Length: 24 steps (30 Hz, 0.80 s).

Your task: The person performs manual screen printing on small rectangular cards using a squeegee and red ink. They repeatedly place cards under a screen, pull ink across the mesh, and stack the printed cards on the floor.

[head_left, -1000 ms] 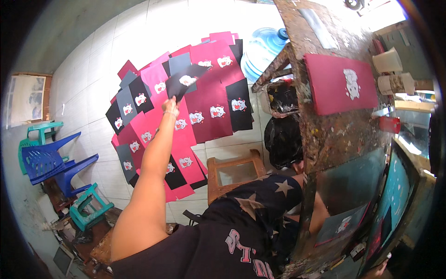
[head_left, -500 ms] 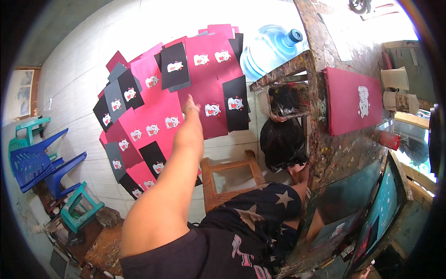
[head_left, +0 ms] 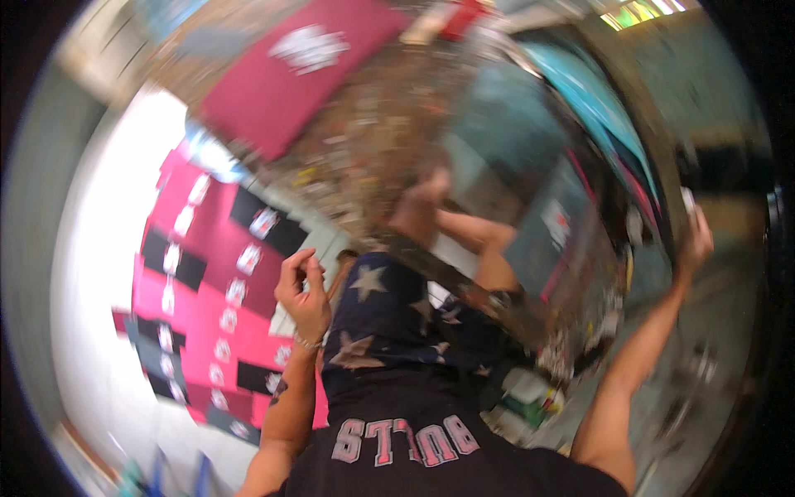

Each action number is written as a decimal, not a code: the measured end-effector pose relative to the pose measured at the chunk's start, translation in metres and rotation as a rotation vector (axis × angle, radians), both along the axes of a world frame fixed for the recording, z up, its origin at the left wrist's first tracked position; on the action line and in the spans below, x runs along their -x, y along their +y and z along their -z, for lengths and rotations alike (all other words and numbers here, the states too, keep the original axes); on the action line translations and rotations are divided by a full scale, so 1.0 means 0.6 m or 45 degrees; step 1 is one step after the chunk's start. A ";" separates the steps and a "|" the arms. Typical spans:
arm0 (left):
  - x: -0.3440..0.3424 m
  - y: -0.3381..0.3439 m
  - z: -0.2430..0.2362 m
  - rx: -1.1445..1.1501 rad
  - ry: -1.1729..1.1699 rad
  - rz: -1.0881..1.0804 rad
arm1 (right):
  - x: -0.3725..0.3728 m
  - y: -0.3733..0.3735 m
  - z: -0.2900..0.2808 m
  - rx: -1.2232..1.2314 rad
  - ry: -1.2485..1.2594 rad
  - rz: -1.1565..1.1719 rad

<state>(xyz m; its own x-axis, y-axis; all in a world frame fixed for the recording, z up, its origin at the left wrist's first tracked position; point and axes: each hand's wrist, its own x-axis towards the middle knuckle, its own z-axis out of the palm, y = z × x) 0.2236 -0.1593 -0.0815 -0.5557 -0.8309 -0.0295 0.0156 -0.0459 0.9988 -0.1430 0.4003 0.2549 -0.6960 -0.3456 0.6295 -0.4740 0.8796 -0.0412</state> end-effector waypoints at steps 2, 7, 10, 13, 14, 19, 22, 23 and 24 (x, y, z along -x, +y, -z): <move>0.080 0.024 -0.076 0.412 0.161 0.399 | -0.014 -0.107 -0.019 -0.065 -0.022 0.231; 0.339 0.176 -0.131 1.071 0.379 1.433 | -0.021 -0.130 -0.062 -0.144 -0.065 0.230; 0.425 0.234 -0.111 1.399 0.312 1.824 | -0.037 -0.183 -0.067 0.012 0.016 0.274; 0.460 0.272 -0.116 1.696 0.274 1.984 | -0.032 -0.163 -0.093 -0.039 0.085 0.267; 0.462 0.254 -0.102 1.751 0.093 2.029 | -0.036 -0.189 -0.097 0.007 -0.072 0.306; 0.461 0.290 -0.089 1.820 0.066 1.946 | -0.015 -0.169 -0.109 0.064 -0.058 0.306; 0.467 0.313 -0.096 1.846 0.054 1.911 | 0.003 -0.166 -0.117 0.044 -0.061 0.231; 0.470 0.320 -0.097 1.841 0.045 1.924 | 0.009 -0.163 -0.116 0.041 -0.051 0.208; 0.472 0.325 -0.099 1.836 0.035 1.936 | 0.014 -0.162 -0.116 0.040 -0.037 0.181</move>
<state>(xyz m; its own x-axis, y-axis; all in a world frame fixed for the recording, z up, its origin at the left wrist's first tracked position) -0.0594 0.0355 -0.0219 -0.6492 0.7556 0.0878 0.7351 0.5934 0.3279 -0.1512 0.3034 0.3245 -0.7547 -0.2229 0.6171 -0.3430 0.9358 -0.0814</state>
